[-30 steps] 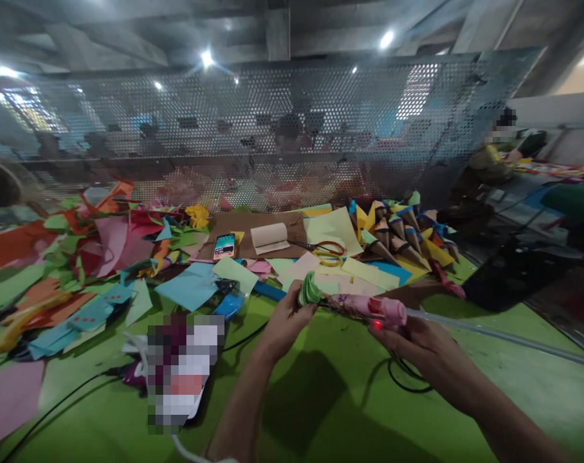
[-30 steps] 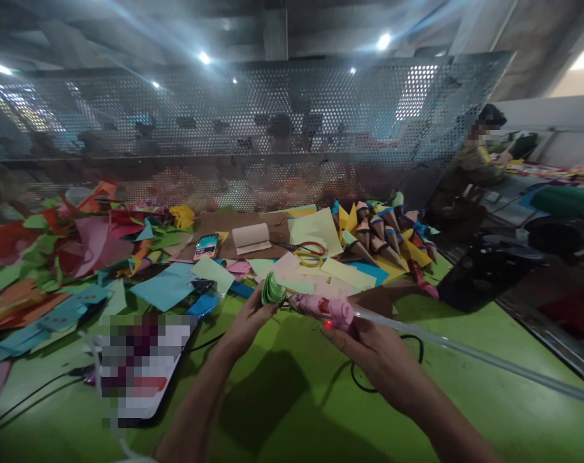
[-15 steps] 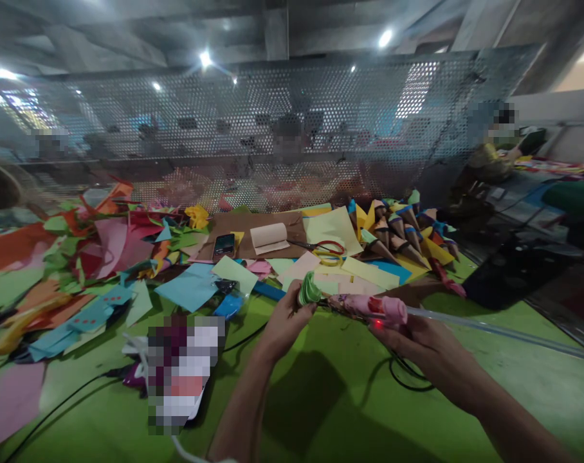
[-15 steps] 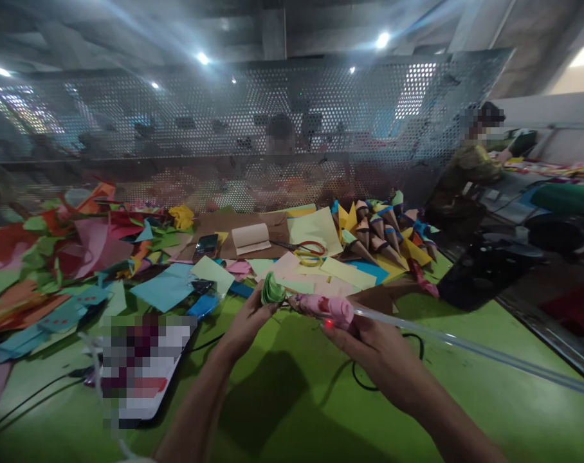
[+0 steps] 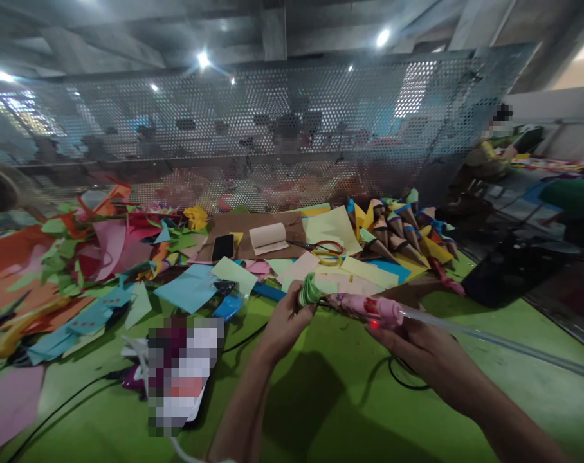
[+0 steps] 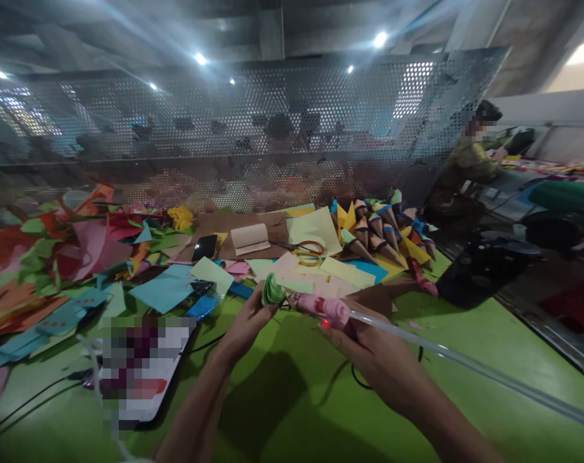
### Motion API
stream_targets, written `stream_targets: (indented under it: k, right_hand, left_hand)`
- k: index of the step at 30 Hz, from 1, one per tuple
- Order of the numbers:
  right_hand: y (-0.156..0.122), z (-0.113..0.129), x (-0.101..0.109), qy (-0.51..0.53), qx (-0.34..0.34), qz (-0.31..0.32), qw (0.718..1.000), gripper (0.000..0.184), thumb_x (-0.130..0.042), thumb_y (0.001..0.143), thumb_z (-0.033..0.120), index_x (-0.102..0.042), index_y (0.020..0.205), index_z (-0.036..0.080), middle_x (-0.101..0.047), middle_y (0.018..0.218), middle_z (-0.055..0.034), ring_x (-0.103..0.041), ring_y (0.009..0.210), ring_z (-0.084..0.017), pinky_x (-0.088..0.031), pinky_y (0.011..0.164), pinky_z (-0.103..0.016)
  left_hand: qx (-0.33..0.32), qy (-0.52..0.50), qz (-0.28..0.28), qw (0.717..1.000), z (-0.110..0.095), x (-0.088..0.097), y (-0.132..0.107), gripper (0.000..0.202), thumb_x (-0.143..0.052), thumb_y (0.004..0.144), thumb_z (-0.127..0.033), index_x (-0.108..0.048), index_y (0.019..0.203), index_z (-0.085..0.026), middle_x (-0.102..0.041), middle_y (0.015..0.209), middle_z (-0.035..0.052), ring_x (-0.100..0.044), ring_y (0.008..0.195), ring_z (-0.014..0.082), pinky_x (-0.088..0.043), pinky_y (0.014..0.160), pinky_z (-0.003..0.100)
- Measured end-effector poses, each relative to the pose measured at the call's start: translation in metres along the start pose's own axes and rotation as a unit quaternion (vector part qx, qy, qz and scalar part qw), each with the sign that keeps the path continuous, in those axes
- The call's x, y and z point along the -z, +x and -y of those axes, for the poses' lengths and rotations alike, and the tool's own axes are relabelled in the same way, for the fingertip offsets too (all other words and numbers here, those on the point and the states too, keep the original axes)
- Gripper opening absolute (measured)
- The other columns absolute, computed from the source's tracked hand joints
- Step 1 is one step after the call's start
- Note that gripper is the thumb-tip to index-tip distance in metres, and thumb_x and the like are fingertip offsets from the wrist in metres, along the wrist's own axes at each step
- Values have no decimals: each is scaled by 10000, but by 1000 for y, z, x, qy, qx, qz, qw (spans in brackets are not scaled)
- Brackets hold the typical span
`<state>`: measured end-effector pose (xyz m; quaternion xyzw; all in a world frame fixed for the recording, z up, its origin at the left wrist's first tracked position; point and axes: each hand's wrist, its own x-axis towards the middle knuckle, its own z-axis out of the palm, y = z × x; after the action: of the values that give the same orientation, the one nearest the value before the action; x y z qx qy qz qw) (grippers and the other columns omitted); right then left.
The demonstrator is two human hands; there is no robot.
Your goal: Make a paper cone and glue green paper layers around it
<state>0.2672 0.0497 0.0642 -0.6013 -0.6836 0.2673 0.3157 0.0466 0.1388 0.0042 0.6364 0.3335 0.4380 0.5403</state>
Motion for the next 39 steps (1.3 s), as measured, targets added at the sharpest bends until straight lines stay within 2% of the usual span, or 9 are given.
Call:
stream_targets:
  k: [3,7,15,19,23,28,34,37,39]
  right_hand:
    - [-1,1,1,3,10,-16,1000,332,-586,893,443,-696,1156,272,-731,1103,-72,-653,998,-307,-506,887,-388]
    - [-2,-3,-1,3,-7,-2,1000,320,-577,893,475,-721,1075,253,-748,976,-69,-674,891,-299,-524,840,-398]
    - [-1,-2,1,-17,-5,25,1000,433,-525,916,512,-674,1193,215,-736,1081,-88,-661,988,-314,-527,847,-393]
    - [-1,1,2,-47,-3,3,999,408,-505,922,529,-694,1116,224,-743,1051,-82,-673,949,-298,-528,827,-374]
    - [-2,0,2,-31,10,10,999,386,-510,921,529,-696,1063,222,-746,945,-79,-675,892,-281,-534,776,-354]
    - [-4,-3,2,-58,-10,-11,998,399,-505,907,551,-700,909,203,-726,818,-69,-655,738,-253,-517,651,-327]
    - [-4,-10,0,-7,-12,-16,1000,371,-549,894,532,-695,1003,209,-708,857,-64,-631,775,-243,-506,677,-325]
    - [-4,-17,0,66,-39,-36,996,380,-603,848,563,-688,868,193,-646,725,-38,-577,670,-202,-468,578,-289]
    - [-5,-23,3,141,-66,-49,987,429,-643,800,604,-665,771,177,-598,652,-23,-496,560,-152,-398,482,-256]
  left_hand:
    - [8,-4,-1,1000,0,0,0,266,-582,853,-329,-610,1090,-212,-627,1026,28,-504,1131,229,-376,1031,331]
    - [8,-15,3,1000,2,1,0,257,-583,847,-314,-601,1081,-209,-626,1054,35,-498,1143,232,-372,1036,336]
    - [7,-8,14,1000,8,1,1,264,-561,855,-297,-575,1103,-206,-614,1096,30,-499,1138,218,-391,1024,333]
    - [7,-5,9,1000,11,2,1,231,-560,854,-280,-572,1073,-208,-609,1076,25,-495,1137,218,-390,1022,331]
    - [-1,-16,16,1000,9,1,2,238,-558,857,-268,-569,1089,-212,-606,1054,26,-486,1155,222,-378,1029,323]
    - [8,-25,12,1000,7,2,2,313,-560,857,-277,-575,1164,-215,-613,1138,40,-479,1177,233,-374,1034,332]
    - [11,-36,11,999,10,2,2,378,-564,845,-298,-575,1216,-228,-616,1173,28,-483,1160,222,-371,1029,323]
    - [21,-23,-3,1000,10,2,2,335,-578,837,-319,-609,1155,-220,-632,1121,25,-502,1111,215,-392,994,312]
    - [27,-20,-8,999,9,2,2,326,-593,830,-344,-626,1128,-216,-642,1108,27,-515,1092,216,-406,976,312]
